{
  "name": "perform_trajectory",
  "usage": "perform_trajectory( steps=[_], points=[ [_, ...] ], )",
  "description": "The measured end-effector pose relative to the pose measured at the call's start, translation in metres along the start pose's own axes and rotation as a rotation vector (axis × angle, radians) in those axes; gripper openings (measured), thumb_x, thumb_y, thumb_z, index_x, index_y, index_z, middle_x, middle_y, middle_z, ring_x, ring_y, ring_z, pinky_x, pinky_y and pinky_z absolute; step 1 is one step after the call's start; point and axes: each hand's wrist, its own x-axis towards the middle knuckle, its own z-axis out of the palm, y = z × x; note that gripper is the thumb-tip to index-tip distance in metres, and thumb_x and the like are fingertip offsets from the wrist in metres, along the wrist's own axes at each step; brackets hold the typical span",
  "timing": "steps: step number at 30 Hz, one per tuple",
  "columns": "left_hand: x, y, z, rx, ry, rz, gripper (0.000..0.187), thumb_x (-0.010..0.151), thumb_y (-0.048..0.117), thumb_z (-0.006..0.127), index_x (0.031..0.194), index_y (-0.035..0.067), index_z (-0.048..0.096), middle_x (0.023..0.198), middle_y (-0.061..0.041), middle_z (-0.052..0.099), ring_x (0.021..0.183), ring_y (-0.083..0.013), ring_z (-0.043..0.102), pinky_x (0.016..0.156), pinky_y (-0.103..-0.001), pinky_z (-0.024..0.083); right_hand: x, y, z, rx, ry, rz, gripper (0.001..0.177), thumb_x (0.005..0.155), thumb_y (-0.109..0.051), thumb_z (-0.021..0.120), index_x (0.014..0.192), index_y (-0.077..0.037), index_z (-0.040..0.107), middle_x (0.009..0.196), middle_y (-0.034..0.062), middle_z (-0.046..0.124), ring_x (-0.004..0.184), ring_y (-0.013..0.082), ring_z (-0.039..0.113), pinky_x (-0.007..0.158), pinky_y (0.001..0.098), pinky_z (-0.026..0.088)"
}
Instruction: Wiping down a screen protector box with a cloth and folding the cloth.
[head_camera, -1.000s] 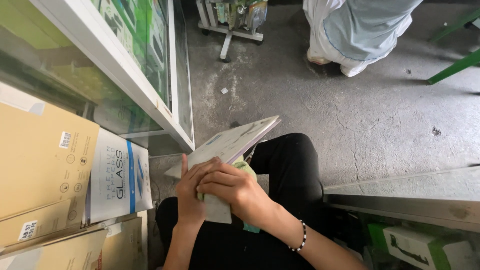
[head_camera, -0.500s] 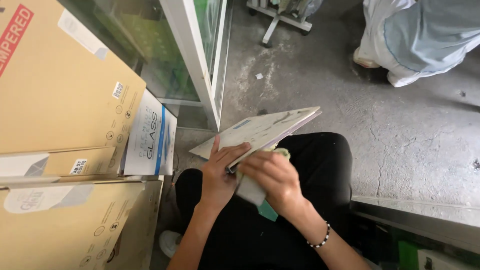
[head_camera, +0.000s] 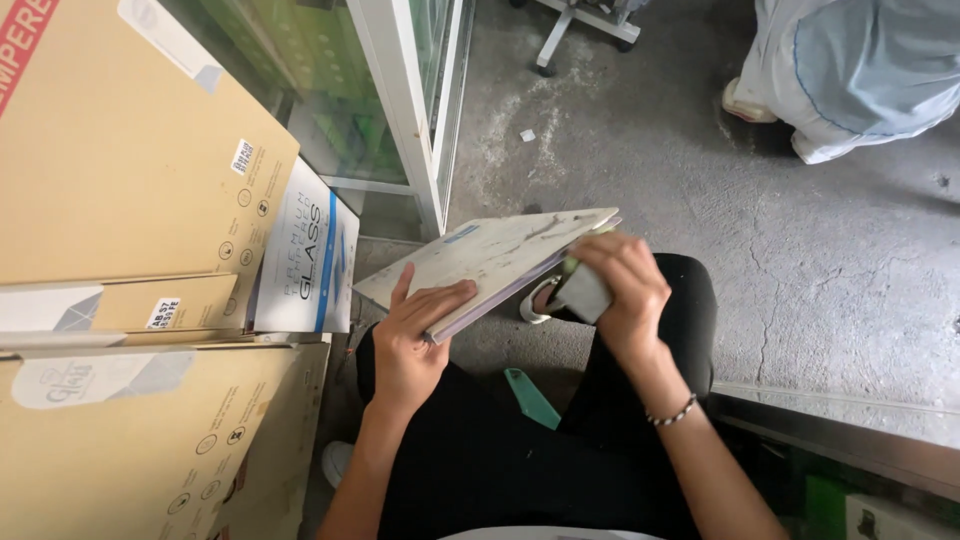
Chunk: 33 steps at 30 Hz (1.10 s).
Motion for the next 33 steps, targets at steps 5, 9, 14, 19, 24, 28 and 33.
perform_trajectory(
  steps=[5, 9, 14, 19, 24, 28, 33],
  points=[
    [0.0, 0.002, 0.001, -0.018, -0.011, -0.015, 0.037, 0.084, -0.007, 0.07, 0.116, 0.01, 0.076, 0.117, -0.005, 0.077, 0.112, -0.0224, 0.074, 0.125, -0.052, 0.035, -0.009, -0.021, 0.013, 0.177, -0.064, -0.186, 0.026, 0.08, 0.0, 0.073, 0.106, 0.001, 0.076, 0.11, 0.0121, 0.074, 0.11, 0.0282, 0.071, 0.096, 0.0412, 0.058],
    [-0.004, -0.001, -0.005, -0.038, 0.011, -0.001, 0.031, 0.088, -0.001, 0.074, 0.115, 0.013, 0.075, 0.115, -0.004, 0.077, 0.11, -0.0216, 0.075, 0.126, -0.052, 0.035, -0.016, 0.029, 0.011, 0.174, -0.127, -0.201, 0.026, 0.081, 0.003, 0.069, 0.105, -0.003, 0.076, 0.111, 0.01, 0.076, 0.113, 0.0283, 0.072, 0.1, 0.041, 0.059],
    [-0.014, -0.028, -0.016, -0.017, 0.038, 0.001, 0.025, 0.09, 0.001, 0.074, 0.113, 0.012, 0.076, 0.115, -0.004, 0.078, 0.107, -0.0201, 0.076, 0.124, -0.053, 0.039, -0.014, 0.13, 0.007, 0.033, -0.147, 0.012, 0.034, 0.075, -0.001, 0.077, 0.109, -0.002, 0.075, 0.116, 0.0125, 0.075, 0.112, 0.0287, 0.071, 0.099, 0.0408, 0.058],
    [0.005, -0.024, -0.033, -0.145, 0.109, -0.139, 0.013, 0.098, 0.004, 0.071, 0.111, 0.006, 0.075, 0.113, -0.004, 0.079, 0.098, -0.0151, 0.079, 0.125, -0.054, 0.041, -0.001, 0.152, -0.007, 0.107, -0.072, 0.29, 0.031, 0.083, 0.008, 0.071, 0.112, -0.001, 0.076, 0.116, 0.0113, 0.075, 0.108, 0.0225, 0.072, 0.093, 0.0353, 0.058],
    [0.014, -0.015, -0.032, -0.126, 0.056, -0.177, 0.015, 0.096, 0.008, 0.074, 0.111, 0.003, 0.076, 0.103, -0.006, 0.08, 0.087, -0.015, 0.078, 0.125, -0.051, 0.041, 0.028, 0.075, -0.038, 0.296, 0.098, 0.247, 0.021, 0.097, 0.005, 0.078, 0.116, -0.002, 0.074, 0.122, 0.0089, 0.071, 0.111, 0.0184, 0.069, 0.095, 0.0295, 0.057],
    [0.013, -0.007, -0.028, -0.156, 0.042, -0.187, 0.018, 0.096, 0.009, 0.074, 0.113, 0.003, 0.075, 0.109, -0.007, 0.079, 0.096, -0.0172, 0.078, 0.123, -0.051, 0.039, 0.065, 0.008, -0.045, 0.346, 0.041, 0.049, 0.029, 0.095, 0.0, 0.084, 0.12, -0.007, 0.071, 0.126, 0.0084, 0.07, 0.12, 0.0198, 0.071, 0.105, 0.033, 0.061],
    [0.012, -0.005, -0.026, -0.104, 0.059, -0.094, 0.012, 0.094, 0.004, 0.072, 0.106, 0.004, 0.074, 0.1, -0.006, 0.078, 0.089, -0.0187, 0.079, 0.122, -0.052, 0.044, 0.083, -0.023, -0.002, 0.062, -0.496, -0.319, 0.065, 0.07, -0.004, 0.075, 0.133, -0.018, 0.07, 0.136, 0.0089, 0.068, 0.133, 0.0336, 0.053, 0.111, 0.0567, 0.04]
  ],
)
